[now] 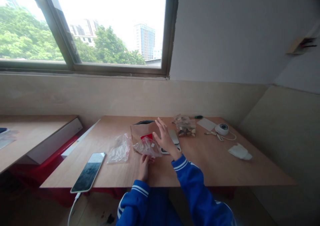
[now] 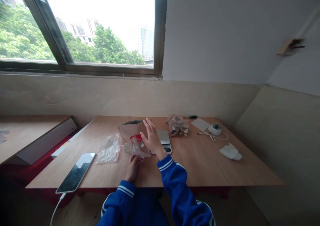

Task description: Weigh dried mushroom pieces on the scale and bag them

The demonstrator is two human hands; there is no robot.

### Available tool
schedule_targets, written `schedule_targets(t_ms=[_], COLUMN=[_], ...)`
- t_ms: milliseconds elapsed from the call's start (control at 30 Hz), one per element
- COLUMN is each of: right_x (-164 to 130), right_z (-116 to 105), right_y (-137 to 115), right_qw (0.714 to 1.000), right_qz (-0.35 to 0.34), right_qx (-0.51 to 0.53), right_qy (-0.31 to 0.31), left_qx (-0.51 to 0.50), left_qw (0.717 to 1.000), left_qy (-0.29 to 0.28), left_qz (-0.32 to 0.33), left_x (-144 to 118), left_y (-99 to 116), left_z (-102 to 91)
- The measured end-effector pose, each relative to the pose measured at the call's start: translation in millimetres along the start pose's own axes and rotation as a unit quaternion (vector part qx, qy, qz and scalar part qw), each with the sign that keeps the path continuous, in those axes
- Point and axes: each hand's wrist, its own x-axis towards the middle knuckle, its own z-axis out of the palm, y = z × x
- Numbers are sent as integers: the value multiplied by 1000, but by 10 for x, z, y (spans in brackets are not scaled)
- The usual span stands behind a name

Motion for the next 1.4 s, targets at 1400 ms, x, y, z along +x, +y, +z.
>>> schedule_targets(t_ms=[1400], right_x=[-897], right_z=[213], right_y=[433], right_qw=[961], right_qz=[235], right_qx=[142], right_qy=[21], left_qx=[69], left_qw=[994], left_qy=[-80], left_qz=[-18], left_x=[-123], left_y=[139], left_z=[121])
